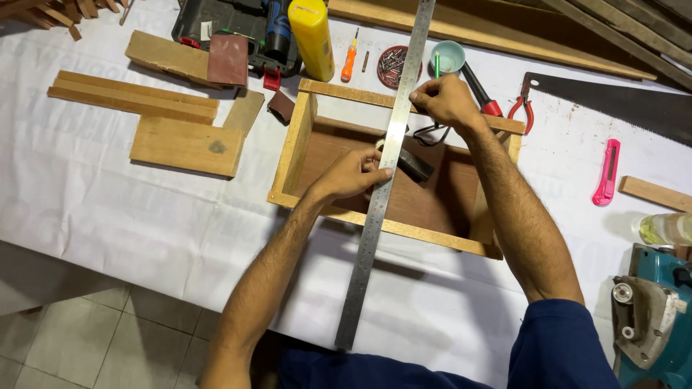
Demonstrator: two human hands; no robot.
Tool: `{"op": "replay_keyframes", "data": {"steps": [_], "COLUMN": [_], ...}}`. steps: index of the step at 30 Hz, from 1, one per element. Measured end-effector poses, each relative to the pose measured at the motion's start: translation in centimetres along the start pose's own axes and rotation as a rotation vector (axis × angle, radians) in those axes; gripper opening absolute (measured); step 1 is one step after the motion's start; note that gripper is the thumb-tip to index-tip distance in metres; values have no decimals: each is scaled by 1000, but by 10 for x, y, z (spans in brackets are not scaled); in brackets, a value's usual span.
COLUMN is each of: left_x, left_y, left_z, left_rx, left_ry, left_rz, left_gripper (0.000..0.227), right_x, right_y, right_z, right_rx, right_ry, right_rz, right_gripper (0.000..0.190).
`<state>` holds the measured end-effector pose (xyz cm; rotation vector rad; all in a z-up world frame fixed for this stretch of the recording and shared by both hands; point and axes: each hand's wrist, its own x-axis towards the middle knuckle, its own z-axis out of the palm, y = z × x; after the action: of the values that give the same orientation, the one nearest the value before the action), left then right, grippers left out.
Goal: The person measures the inside of a wooden box frame with a tape measure, marks a wooden divider board with a pencil and steel ruler, and hammers nails into the frame with a claw hammer. They position the divider board inside the frame and continue hammering nails to secure it.
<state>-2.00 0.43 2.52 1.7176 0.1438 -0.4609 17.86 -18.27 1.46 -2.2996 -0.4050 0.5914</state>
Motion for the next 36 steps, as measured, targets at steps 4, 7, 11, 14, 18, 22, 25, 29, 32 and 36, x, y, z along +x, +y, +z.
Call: {"op": "replay_keyframes", "data": {"steps": [4,7,11,14,18,22,25,29,32,36], "left_x": [-9,-10,-11,-13,-14,-14,-14,-17,-30,-38], "left_y": [-13,-27,-30,-23,-23,-23,-24,-11,12,30], "left_z": [-6,-7,-7,-6,-4,-4,-4,-5,-3,2], "left_rx": [138,103,43,70,75,92,74,65,138,386], "left_ry": [-137,-259,-257,-222,-206,-205,-214,-183,-105,-6], "left_rz": [-38,-24,27,17,-1,-1,6,39,44,105], "left_gripper": [35,36,35,35,34,35,35,41,60,79], "right_x": [-4,-4,-4,-6,-7,-7,-10,-14,-24,-45], "right_y": [-2,2,1,-2,-1,0,-1,8,14,5], "right_z": [1,3,3,3,4,5,7,17,29,35], "right_rx": [-7,-28,8,3,14,5,-7,-2,-40,-122], "right_ry": [11,29,46,48,53,59,92,202,373,555], "right_rz": [19,8,-12,3,11,9,-21,-113,-298,-477], "right_gripper": [24,24,22,23,22,23,23,23,22,27]}}
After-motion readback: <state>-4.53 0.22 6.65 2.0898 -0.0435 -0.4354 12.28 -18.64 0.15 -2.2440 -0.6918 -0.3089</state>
